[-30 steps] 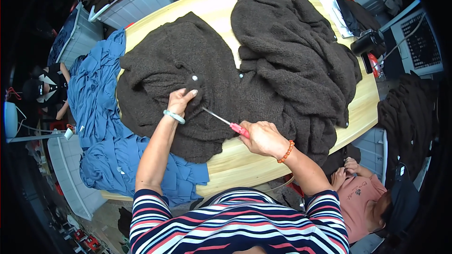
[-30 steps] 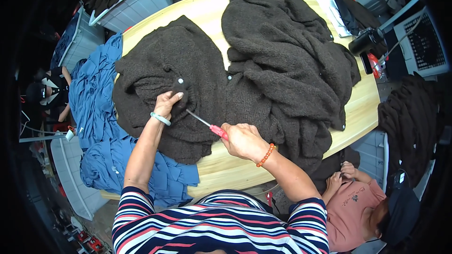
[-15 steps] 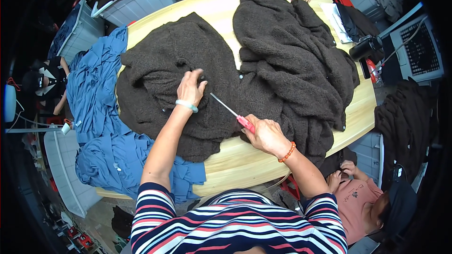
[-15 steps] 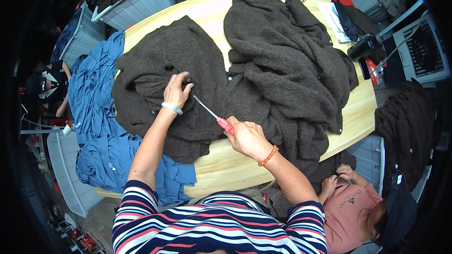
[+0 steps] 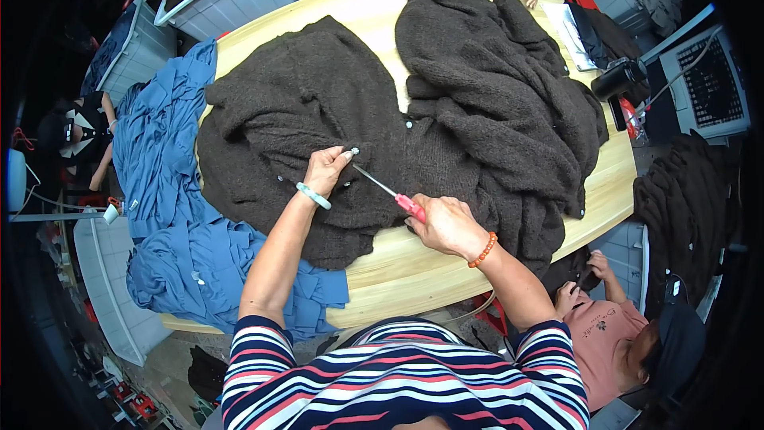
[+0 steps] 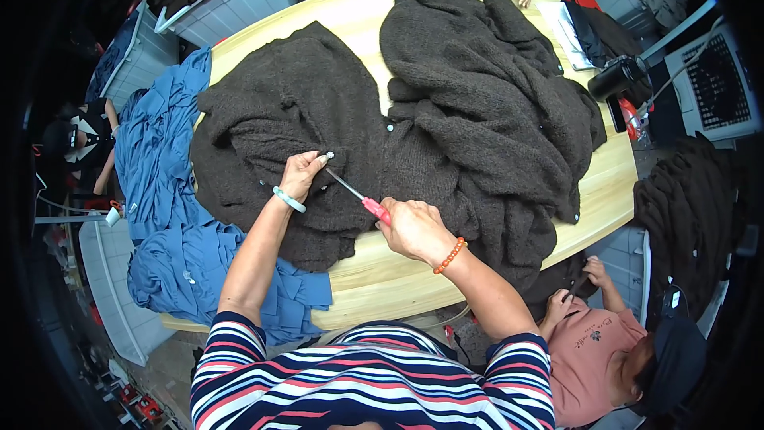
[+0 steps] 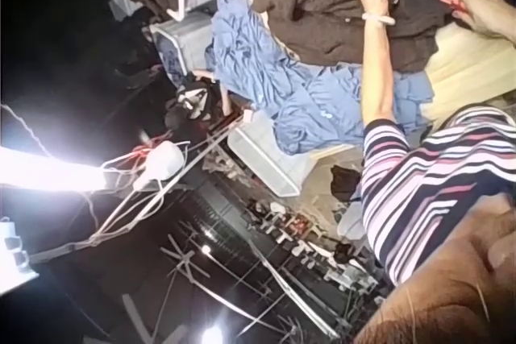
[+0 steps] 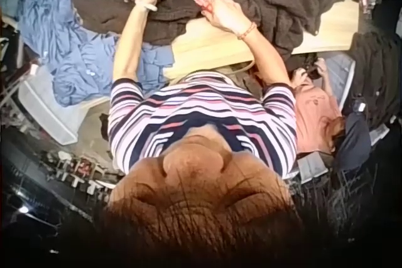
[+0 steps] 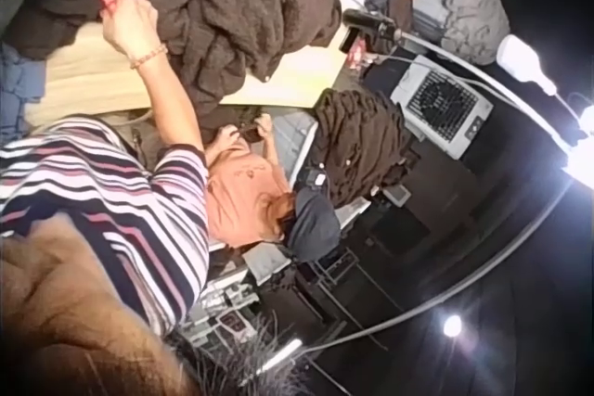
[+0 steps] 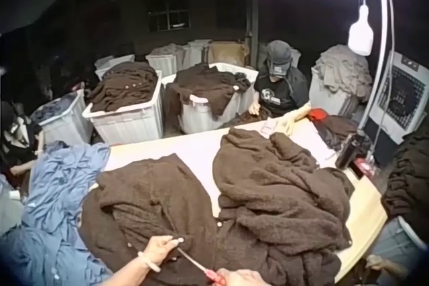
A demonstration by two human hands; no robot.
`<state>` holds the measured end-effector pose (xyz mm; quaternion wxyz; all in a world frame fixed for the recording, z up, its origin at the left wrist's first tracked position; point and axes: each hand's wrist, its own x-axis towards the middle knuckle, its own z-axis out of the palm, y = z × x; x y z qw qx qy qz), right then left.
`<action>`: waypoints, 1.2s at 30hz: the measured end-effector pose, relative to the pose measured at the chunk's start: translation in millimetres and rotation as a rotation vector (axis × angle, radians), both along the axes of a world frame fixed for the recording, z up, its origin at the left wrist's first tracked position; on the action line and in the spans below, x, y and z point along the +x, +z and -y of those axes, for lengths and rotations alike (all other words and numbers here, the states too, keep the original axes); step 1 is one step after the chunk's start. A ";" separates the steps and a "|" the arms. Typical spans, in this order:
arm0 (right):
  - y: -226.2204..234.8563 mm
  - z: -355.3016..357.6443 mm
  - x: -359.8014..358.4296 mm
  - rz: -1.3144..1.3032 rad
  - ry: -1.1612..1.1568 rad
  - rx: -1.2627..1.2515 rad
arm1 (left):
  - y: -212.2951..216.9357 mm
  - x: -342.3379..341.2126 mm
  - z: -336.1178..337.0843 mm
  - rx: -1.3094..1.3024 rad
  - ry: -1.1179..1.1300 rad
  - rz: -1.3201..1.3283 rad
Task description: Cutting threads or fabric from a brown sweater and organizing fabric pieces on a factory table.
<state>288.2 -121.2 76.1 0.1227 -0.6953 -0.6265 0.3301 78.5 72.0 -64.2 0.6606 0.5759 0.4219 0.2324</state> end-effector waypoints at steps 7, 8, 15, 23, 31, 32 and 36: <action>4.9 0.1 -1.3 0.030 0.022 -0.082 | 26.1 9.6 26.3 -0.070 -0.057 0.097; 5.9 1.5 -1.5 -0.006 0.027 -0.030 | 23.3 10.2 28.5 0.019 -0.007 0.054; -4.0 20.3 16.9 0.061 -0.178 -0.089 | 64.7 -15.2 75.1 1.121 0.371 -0.431; 26.1 -3.5 -29.8 0.000 0.104 -0.034 | 4.1 -70.0 20.1 0.262 0.642 -0.026; 24.2 -13.3 -29.1 0.068 0.136 -0.026 | 0.2 -53.3 25.5 0.433 0.711 -0.254; 21.7 -10.2 -25.3 0.074 0.117 -0.026 | 0.4 -50.6 22.3 0.341 0.829 -0.229; 14.6 -1.4 -21.1 0.083 0.072 -0.076 | 3.4 -28.8 -12.8 0.362 0.940 -0.194</action>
